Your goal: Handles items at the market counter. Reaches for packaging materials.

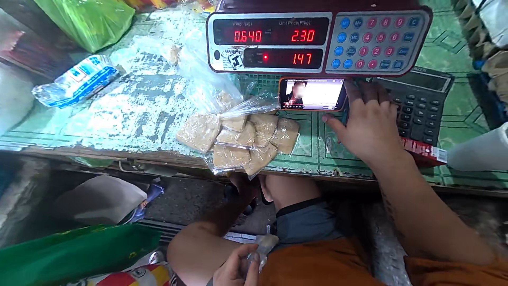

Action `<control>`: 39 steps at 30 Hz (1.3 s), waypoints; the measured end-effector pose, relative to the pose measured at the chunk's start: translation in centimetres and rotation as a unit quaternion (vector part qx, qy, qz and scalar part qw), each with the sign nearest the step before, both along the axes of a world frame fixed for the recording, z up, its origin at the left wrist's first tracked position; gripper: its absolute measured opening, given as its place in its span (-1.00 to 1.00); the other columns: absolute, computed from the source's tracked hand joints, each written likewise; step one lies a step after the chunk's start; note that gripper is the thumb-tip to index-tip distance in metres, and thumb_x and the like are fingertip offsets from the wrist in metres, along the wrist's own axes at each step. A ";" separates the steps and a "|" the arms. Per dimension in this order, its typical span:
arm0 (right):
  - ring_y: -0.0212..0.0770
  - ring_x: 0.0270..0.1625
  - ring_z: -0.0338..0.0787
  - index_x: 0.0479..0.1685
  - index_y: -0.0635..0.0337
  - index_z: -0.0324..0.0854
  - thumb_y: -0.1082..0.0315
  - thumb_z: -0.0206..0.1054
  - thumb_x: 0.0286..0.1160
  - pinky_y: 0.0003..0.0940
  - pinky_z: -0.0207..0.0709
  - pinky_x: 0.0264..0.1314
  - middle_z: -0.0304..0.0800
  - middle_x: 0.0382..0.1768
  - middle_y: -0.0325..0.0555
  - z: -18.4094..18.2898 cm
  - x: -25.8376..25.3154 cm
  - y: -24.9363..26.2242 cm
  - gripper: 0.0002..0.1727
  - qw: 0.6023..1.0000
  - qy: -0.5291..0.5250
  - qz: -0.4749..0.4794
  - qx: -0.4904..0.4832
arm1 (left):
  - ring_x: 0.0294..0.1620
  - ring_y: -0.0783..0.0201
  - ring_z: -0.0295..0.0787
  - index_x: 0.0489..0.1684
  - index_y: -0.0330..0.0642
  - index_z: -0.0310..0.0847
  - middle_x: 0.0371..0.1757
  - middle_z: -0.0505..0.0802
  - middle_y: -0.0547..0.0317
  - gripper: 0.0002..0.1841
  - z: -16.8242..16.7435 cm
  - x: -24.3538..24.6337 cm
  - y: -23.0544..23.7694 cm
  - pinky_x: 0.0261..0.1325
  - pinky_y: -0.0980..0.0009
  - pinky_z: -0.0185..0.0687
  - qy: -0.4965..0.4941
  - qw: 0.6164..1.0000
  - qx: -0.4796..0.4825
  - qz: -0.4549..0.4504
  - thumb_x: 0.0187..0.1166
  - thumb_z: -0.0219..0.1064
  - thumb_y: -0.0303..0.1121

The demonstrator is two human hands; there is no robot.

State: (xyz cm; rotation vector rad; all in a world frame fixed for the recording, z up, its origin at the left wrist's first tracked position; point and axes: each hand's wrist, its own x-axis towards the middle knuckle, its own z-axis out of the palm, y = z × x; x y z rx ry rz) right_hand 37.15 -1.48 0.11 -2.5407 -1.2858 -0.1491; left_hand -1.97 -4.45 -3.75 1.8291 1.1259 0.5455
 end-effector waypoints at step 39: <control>0.39 0.69 0.39 0.89 0.14 0.03 -0.44 0.15 0.54 0.46 0.22 0.60 0.45 0.61 0.35 0.0 0.0 0.6 0.08 0.997 0.066 -0.050 -0.002 | -0.53 0.65 0.64 -0.10 -0.33 0.80 -0.44 0.85 0.25 -0.84 -0.2 0.0 -0.3 -0.36 0.68 0.62 0.006 0.999 0.027 -0.044 0.45 0.38 -0.53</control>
